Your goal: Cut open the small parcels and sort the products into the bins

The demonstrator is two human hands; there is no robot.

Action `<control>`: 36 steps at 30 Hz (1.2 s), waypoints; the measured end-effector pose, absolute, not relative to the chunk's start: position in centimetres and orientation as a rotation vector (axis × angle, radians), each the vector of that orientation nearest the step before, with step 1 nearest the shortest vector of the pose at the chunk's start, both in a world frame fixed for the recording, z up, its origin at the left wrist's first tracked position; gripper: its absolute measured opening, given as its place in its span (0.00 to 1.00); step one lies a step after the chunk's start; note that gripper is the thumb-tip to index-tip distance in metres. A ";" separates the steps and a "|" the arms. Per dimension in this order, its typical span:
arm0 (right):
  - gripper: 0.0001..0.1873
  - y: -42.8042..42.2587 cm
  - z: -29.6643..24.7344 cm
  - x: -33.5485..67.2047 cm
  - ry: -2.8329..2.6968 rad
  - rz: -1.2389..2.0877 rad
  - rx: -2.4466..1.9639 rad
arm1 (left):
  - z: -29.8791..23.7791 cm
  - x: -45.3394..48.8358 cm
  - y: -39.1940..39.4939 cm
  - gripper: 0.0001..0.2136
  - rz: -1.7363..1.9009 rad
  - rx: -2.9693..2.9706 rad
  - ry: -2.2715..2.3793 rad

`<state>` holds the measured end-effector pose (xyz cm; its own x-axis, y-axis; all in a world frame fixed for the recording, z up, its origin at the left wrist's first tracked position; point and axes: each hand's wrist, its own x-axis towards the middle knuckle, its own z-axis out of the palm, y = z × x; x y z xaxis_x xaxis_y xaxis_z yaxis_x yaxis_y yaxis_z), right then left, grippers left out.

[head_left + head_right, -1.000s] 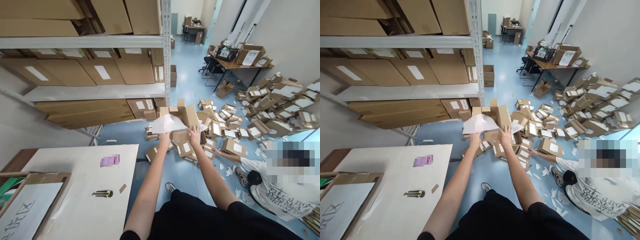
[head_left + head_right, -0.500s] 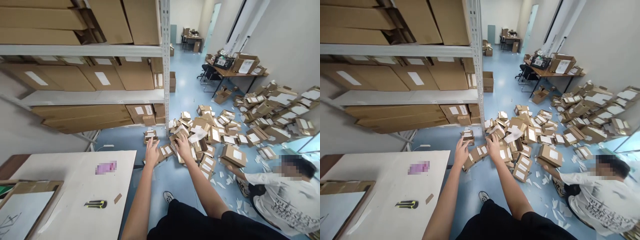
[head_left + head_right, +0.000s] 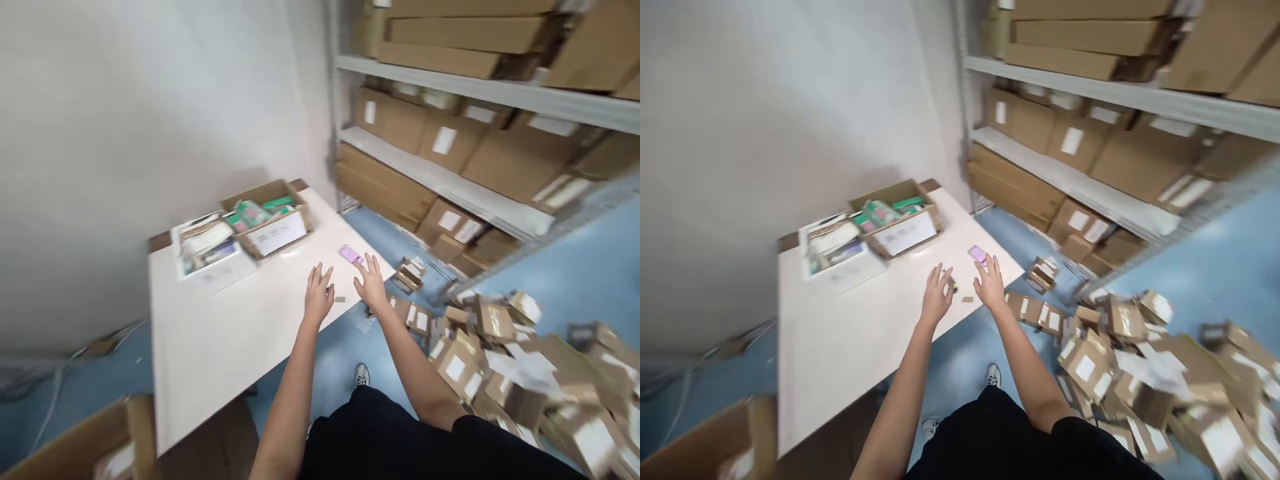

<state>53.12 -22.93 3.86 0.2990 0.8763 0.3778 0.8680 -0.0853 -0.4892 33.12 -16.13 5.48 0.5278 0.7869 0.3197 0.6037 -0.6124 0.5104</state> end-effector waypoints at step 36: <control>0.35 -27.1 -6.8 -32.7 -2.965 0.840 -0.125 | -8.5 -37.2 -51.8 0.31 0.800 0.261 2.792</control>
<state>-32.70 -27.13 -6.78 -0.9951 0.0933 0.0333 0.0619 0.8483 -0.5258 -37.16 -51.77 -8.48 -0.9588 0.2308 -0.1656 0.1081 0.8357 0.5385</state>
